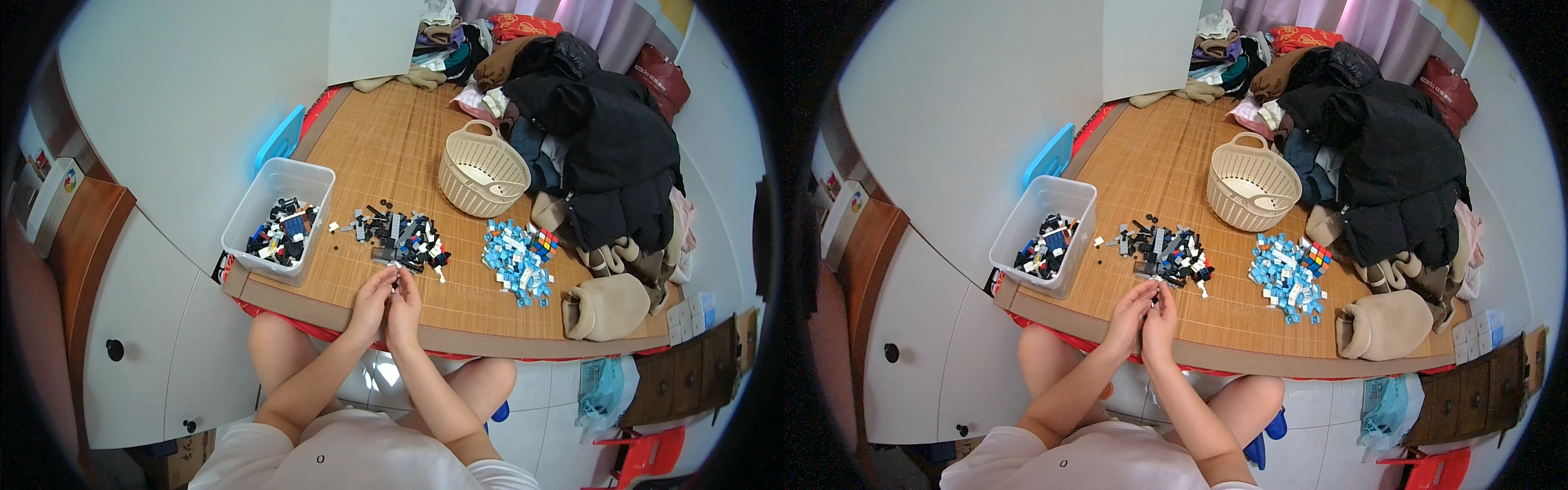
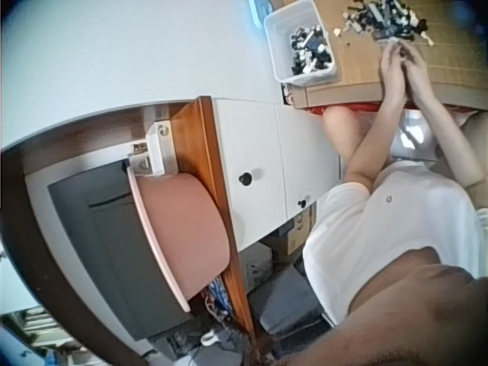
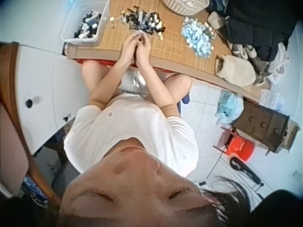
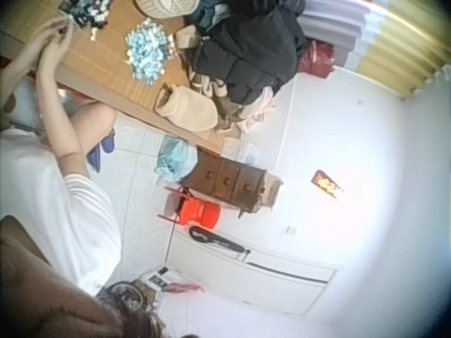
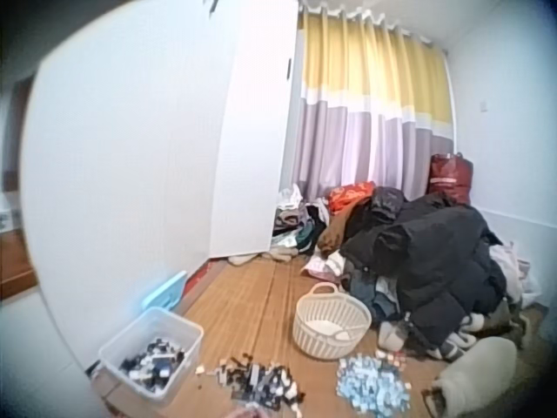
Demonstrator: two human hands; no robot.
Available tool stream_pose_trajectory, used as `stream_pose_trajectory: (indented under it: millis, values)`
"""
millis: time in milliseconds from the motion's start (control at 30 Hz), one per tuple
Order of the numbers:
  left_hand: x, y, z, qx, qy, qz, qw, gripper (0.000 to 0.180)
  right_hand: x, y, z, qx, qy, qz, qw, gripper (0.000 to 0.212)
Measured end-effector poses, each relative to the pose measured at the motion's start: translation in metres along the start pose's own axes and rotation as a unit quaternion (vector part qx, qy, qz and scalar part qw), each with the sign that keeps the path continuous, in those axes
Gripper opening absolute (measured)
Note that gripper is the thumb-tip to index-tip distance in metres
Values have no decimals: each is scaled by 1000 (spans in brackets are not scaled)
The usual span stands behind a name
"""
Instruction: The person sits on a tatami mat and assembles small plastic building blocks by hand. They pick up individual pieces from piles on the floor and a nearby container, connecting them to form a small structure. The person handles the blocks one by one, occasionally adjusting the growing assembly.
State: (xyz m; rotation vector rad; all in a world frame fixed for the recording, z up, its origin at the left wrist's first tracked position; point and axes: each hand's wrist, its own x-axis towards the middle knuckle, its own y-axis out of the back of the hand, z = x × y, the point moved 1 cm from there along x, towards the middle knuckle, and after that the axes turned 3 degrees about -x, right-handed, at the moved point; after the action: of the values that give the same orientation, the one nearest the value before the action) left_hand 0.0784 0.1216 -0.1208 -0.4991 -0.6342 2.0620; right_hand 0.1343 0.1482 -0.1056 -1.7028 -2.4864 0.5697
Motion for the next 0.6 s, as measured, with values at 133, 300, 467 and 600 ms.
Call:
stream_pose_trajectory:
  millis: [133, 300, 467, 600]
  values:
    - [-3, -5, 4, 11, 5, -7, 1000, 39, -3, -2, -4, 2, 7, 2, 1000, 46]
    - [-6, -9, 6, 8, -16, -19, 1000, 39, -8, -5, -13, 39, 30, -7, 999, 47]
    - [-13, -21, 21, -13, -31, -11, 999, 37, -14, -9, -27, 88, 36, -17, 995, 53]
    - [-22, -29, 37, -17, -63, -14, 998, 37, -22, -17, -42, 106, 42, -43, 993, 53]
